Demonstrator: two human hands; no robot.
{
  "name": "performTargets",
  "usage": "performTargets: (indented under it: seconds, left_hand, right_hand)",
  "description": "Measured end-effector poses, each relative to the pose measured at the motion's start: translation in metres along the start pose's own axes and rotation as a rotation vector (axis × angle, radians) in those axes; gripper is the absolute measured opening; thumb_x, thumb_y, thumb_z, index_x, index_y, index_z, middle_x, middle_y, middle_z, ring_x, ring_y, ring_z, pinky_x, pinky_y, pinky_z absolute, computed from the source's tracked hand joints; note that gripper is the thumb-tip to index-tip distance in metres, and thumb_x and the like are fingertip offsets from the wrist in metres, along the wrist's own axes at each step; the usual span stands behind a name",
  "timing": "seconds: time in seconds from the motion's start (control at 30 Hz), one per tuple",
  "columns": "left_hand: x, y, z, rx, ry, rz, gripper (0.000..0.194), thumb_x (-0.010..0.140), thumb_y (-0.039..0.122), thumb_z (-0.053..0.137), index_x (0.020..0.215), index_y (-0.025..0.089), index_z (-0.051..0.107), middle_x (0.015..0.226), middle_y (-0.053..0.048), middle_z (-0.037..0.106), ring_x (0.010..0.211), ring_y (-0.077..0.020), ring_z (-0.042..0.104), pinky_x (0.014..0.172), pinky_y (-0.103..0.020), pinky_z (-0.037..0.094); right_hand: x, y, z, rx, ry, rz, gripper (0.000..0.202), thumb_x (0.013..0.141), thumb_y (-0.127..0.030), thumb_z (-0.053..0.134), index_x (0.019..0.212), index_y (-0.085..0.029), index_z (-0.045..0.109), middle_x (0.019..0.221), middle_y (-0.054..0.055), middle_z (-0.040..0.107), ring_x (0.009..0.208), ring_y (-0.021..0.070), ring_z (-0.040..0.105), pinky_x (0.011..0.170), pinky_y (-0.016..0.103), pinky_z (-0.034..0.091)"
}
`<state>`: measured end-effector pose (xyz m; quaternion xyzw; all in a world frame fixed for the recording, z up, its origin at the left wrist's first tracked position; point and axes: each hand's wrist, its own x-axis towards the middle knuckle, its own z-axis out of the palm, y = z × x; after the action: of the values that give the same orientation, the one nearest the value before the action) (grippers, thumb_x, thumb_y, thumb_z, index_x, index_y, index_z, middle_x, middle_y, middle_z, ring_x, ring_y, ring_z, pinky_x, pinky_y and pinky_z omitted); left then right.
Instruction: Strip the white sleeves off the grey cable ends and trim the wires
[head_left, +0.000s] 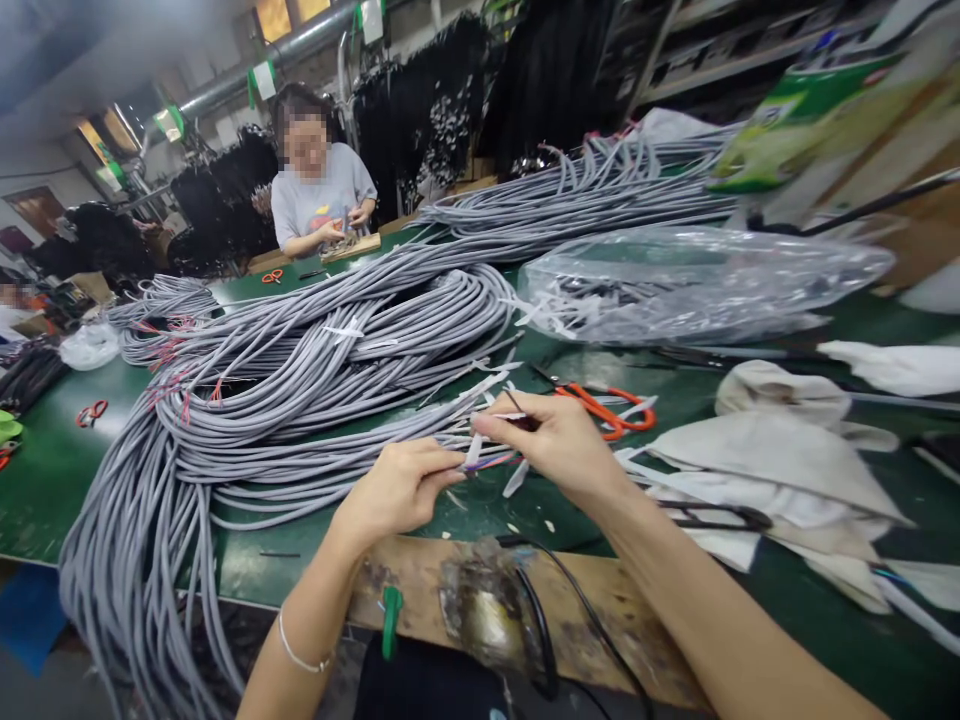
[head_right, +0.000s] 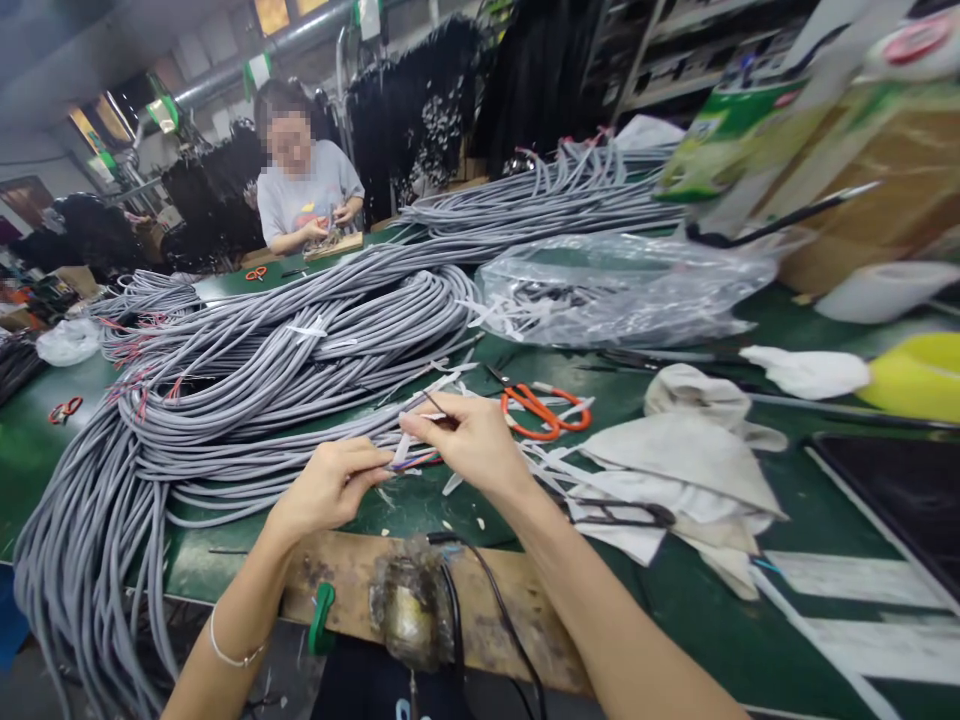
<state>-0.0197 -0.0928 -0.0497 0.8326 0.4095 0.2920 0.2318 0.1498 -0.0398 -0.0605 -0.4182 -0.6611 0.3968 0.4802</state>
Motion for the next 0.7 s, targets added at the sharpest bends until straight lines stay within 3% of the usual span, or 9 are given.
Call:
performTargets:
  seconds: [0.07,0.13,0.27,0.37,0.43,0.5,0.63,0.7]
  left_hand:
    - [0.001,-0.002,0.003,-0.043,0.095,-0.002,0.025,0.085,0.021,0.047,0.087,0.012,0.070,0.071,-0.007,0.061,0.063,-0.0154,0.053,0.062,-0.025,0.041]
    - [0.002,-0.006,0.008,-0.141,0.231,-0.102,0.026,0.084,0.024,0.047,0.085,0.011,0.070,0.067,-0.006,0.061,0.059,-0.0141,0.050,0.059,-0.025,0.041]
    - [0.008,-0.015,0.021,-0.408,0.432,-0.383,0.031,0.084,0.028,0.045,0.079,0.010,0.069,0.056,-0.002,0.055,0.049,-0.0102,0.042,0.049,-0.022,0.035]
    - [0.012,-0.020,0.028,-0.425,0.480,-0.445,0.030,0.082,0.028,0.048,0.073,0.010,0.069,0.054,0.000,0.053,0.048,-0.0094,0.042,0.048,-0.021,0.036]
    - [0.013,-0.021,0.029,-0.392,0.498,-0.444,0.030,0.082,0.028,0.048,0.068,0.010,0.068,0.054,-0.001,0.053,0.050,-0.0106,0.045,0.050,-0.021,0.039]
    - [0.013,-0.019,0.027,-0.361,0.513,-0.438,0.029,0.082,0.027,0.049,0.066,0.011,0.068,0.056,-0.002,0.057,0.053,-0.0123,0.049,0.053,-0.023,0.041]
    - [0.013,-0.014,0.021,-0.294,0.536,-0.417,0.017,0.076,0.022,0.056,0.074,0.014,0.071,0.064,-0.003,0.064,0.061,-0.0141,0.052,0.065,-0.025,0.043]
    - [0.013,-0.013,0.020,-0.293,0.521,-0.417,0.010,0.070,0.022,0.064,0.072,0.015,0.071,0.062,-0.002,0.063,0.058,-0.0134,0.049,0.064,-0.025,0.042]
  right_hand:
    - [0.001,0.003,0.003,0.073,0.042,-0.003,0.042,0.060,-0.058,0.065,0.047,-0.019,0.057,0.047,0.001,0.054,0.045,0.0134,0.048,0.046,0.027,0.037]
    - [-0.002,0.002,0.006,0.074,0.125,-0.070,0.038,0.065,-0.051,0.064,0.046,-0.019,0.056,0.046,0.001,0.054,0.044,0.0131,0.048,0.045,0.027,0.037]
    - [-0.018,-0.009,0.015,-0.205,0.309,-0.434,0.021,0.076,-0.024,0.058,0.056,-0.020,0.064,0.054,0.002,0.062,0.049,0.0124,0.054,0.049,0.025,0.040]
    - [-0.030,-0.012,0.020,-0.359,0.242,-0.698,0.022,0.077,-0.014,0.055,0.063,-0.023,0.068,0.059,0.003,0.066,0.049,0.0114,0.056,0.048,0.023,0.040]
    - [-0.034,-0.011,0.022,-0.383,0.174,-0.768,0.024,0.077,-0.014,0.053,0.063,-0.024,0.069,0.059,0.003,0.066,0.050,0.0120,0.057,0.049,0.024,0.042]
    - [-0.033,-0.009,0.023,-0.401,0.142,-0.744,0.024,0.078,-0.018,0.052,0.062,-0.023,0.069,0.057,0.004,0.065,0.050,0.0127,0.057,0.050,0.024,0.042]
    - [-0.018,0.000,0.019,-0.398,0.211,-0.324,0.031,0.081,-0.031,0.047,0.060,-0.020,0.066,0.059,0.006,0.064,0.054,0.0143,0.056,0.052,0.026,0.040]
    - [-0.006,0.008,0.015,-0.390,0.215,-0.200,0.036,0.080,-0.033,0.047,0.050,-0.018,0.060,0.051,0.004,0.058,0.050,0.0138,0.052,0.048,0.025,0.037]
